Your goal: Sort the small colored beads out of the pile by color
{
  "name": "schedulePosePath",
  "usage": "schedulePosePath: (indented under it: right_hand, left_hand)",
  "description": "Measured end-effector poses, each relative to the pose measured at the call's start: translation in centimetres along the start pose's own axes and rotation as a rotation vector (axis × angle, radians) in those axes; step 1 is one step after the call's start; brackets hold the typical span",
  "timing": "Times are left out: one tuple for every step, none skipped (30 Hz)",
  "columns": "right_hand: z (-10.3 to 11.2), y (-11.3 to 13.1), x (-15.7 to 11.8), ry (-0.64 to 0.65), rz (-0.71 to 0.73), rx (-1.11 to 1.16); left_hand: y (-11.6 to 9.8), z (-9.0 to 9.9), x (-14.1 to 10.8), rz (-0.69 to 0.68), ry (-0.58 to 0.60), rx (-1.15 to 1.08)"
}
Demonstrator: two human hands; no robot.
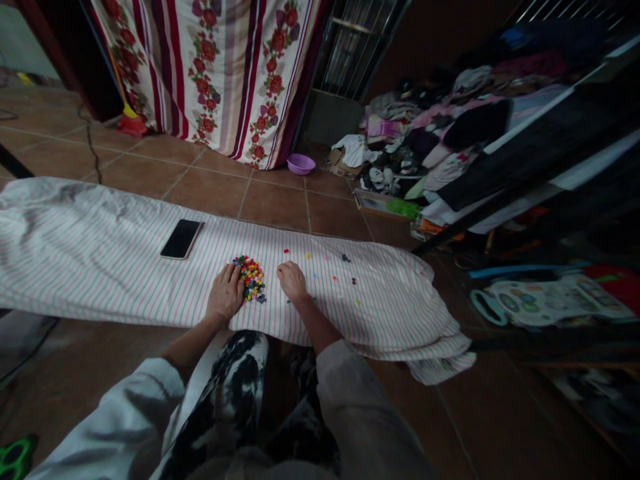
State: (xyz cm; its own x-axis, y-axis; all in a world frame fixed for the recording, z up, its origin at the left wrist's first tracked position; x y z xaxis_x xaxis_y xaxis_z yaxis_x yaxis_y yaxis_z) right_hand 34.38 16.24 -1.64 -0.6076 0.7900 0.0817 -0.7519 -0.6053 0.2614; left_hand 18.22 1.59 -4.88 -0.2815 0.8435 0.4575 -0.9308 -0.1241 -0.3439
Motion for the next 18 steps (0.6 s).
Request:
schedulePosePath:
  right_hand:
    - [0.0, 0.0, 0.0, -0.002, -0.002, -0.003]
    - [0.0, 0.1, -0.1, -0.006, -0.006, -0.006]
    - [0.0, 0.2, -0.2, -0.010, -0.008, -0.006]
    - [-0.1, 0.3, -0.3, -0.014, -0.012, -0.004]
    - [-0.1, 0.3, -0.3, -0.019, -0.016, 0.001]
    - [-0.2, 0.4, -0.4, -0.024, -0.021, 0.006]
    - [-0.2, 0.5, -0.4, -0.028, -0.027, 0.012]
    - [-0.3, 0.5, -0.4, -0.029, -0.034, 0.017]
    - [-0.4, 0.5, -0.4, -0.027, -0.039, 0.023]
    - [-0.4, 0.5, -0.4, -0.024, -0.043, 0.030]
    - [-0.4, 0.4, -0.4, -0.024, -0.047, 0.040]
    - [-0.3, 0.4, -0.4, -0.028, -0.051, 0.054]
    - [-0.1, 0.2, -0.5, -0.037, -0.053, 0.071]
    - [0.1, 0.1, -0.5, -0.051, -0.053, 0.090]
    - [0.3, -0.2, -0.5, -0.068, -0.053, 0.110]
    - [0.6, -0.5, -0.6, -0.088, -0.056, 0.129]
    - [0.9, -0.9, -0.6, -0.109, -0.064, 0.147]
    - [1.3, -1.5, -0.7, -0.133, -0.079, 0.165]
  left_hand:
    - [0.0, 0.0, 0.0, -0.002, 0.000, 0.000]
    - [0.0, 0.0, 0.0, -0.003, 0.001, 0.001]
    - [0.0, 0.0, 0.0, -0.002, 0.004, 0.003]
    - [0.0, 0.0, 0.0, 0.001, 0.007, 0.005]
    - [0.0, 0.0, 0.0, 0.004, 0.012, 0.006]
    - [0.0, 0.0, 0.0, 0.006, 0.017, 0.005]
    - [0.0, 0.0, 0.0, 0.006, 0.022, 0.003]
    - [0.1, 0.0, 0.0, 0.004, 0.027, -0.001]
    - [0.1, 0.0, 0.0, 0.002, 0.030, -0.007]
    - [0.1, -0.1, 0.0, 0.000, 0.032, -0.013]
    - [0.1, -0.1, 0.0, -0.002, 0.030, -0.019]
    - [0.1, -0.1, 0.0, -0.003, 0.027, -0.023]
    - [0.1, -0.1, 0.0, -0.003, 0.023, -0.024]
    - [0.1, -0.1, 0.0, -0.003, 0.018, -0.022]
    - [0.1, -0.1, 0.0, -0.002, 0.014, -0.018]
    - [0.1, -0.1, 0.0, -0.001, 0.012, -0.012]
    - [0.1, -0.1, 0.0, -0.004, 0.013, -0.007]
    - [0.1, 0.0, 0.0, -0.012, 0.017, -0.003]
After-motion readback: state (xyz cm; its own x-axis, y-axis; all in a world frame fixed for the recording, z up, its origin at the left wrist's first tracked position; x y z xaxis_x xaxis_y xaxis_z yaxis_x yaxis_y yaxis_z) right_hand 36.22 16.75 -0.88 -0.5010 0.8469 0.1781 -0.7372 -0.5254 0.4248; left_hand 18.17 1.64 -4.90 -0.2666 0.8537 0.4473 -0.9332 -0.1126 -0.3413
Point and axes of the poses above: each hand's wrist, its own x-axis towards the middle knuckle, its own z-axis out of the back of the hand, y = z × x, the point moved 1 cm from there along x, towards the middle knuckle, and after that the axes turned 3 degrees about -z, right-handed, at the moved point
